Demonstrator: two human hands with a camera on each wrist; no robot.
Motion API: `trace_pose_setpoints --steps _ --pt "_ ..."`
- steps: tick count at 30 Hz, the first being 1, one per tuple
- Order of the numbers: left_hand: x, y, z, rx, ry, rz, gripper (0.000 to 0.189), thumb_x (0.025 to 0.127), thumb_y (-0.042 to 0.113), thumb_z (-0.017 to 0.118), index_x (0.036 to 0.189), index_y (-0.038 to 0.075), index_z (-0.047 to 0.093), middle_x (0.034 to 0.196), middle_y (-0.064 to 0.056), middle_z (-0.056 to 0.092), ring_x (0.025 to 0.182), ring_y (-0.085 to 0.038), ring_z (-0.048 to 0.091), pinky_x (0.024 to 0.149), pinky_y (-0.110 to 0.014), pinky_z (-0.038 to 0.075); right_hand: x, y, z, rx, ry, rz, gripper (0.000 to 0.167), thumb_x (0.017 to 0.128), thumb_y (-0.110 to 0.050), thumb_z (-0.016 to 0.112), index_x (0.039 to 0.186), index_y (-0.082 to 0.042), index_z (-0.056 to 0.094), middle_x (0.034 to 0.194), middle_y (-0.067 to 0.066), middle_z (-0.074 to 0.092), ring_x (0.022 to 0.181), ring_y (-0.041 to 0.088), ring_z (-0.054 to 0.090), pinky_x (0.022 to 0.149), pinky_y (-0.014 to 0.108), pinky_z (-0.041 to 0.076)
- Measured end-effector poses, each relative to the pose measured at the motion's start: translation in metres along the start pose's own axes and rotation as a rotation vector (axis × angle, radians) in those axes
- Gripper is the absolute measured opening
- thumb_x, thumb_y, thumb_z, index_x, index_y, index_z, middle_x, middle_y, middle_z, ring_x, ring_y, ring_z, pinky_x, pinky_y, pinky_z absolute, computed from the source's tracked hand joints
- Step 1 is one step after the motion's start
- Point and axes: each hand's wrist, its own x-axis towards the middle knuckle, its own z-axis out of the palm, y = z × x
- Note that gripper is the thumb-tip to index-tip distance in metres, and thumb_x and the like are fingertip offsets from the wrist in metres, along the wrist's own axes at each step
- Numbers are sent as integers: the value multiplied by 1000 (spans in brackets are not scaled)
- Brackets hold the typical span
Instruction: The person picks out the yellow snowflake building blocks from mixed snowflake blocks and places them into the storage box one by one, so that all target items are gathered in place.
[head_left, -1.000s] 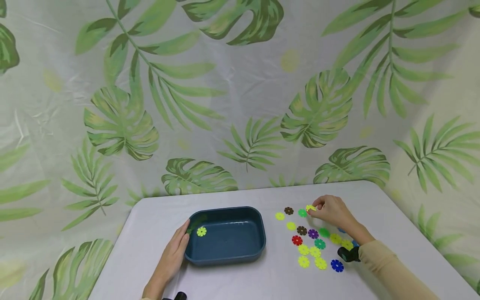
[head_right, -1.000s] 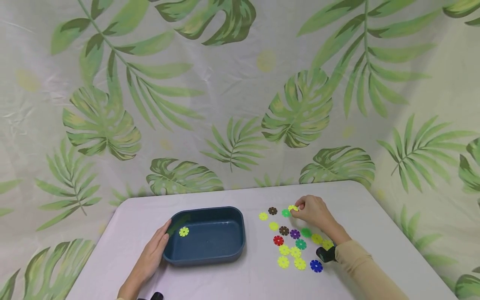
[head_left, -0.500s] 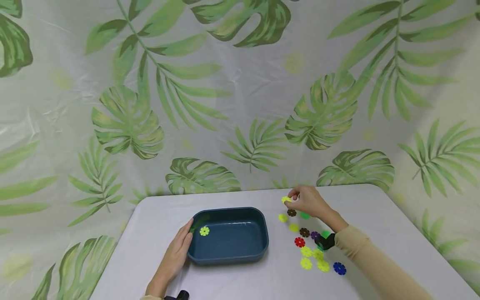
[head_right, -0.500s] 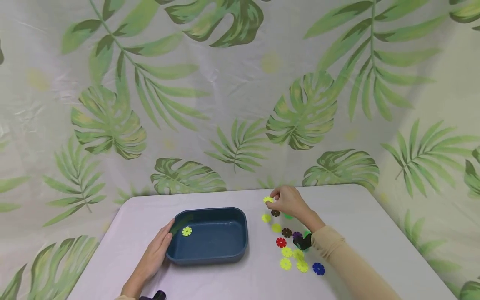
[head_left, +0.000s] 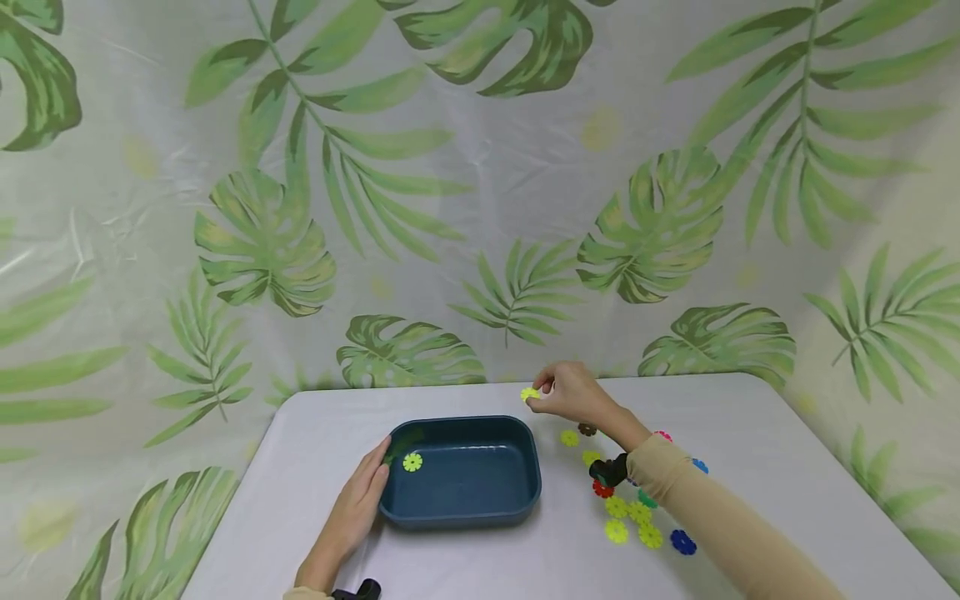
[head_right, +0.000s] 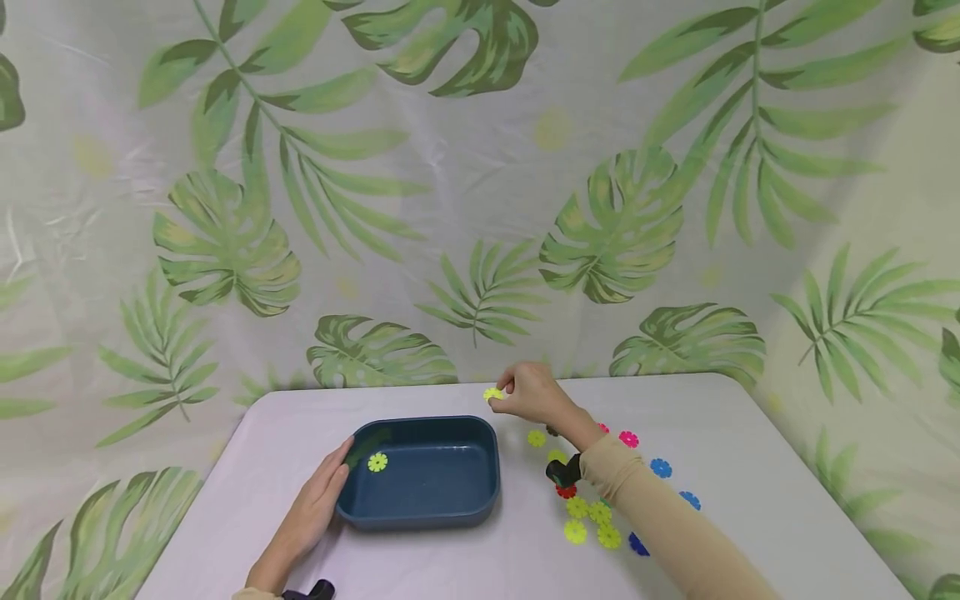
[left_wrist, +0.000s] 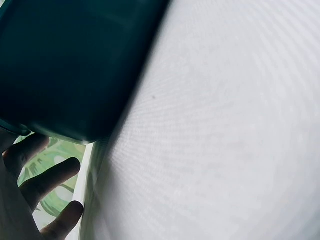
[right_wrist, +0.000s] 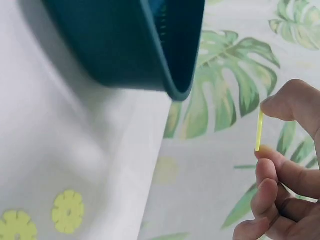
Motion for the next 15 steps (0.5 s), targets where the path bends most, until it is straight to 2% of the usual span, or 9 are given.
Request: trace_pose_setpoints --steps 15 --pt "0 0 -1 5 3 6 49 111 24 42 158 13 36 159 -9 39 147 -32 33 118 -55 26 23 -38 36 -44 -42 -139 17 77 -25 80 84 -11 75 75 -3 64 63 8 53 61 25 48"
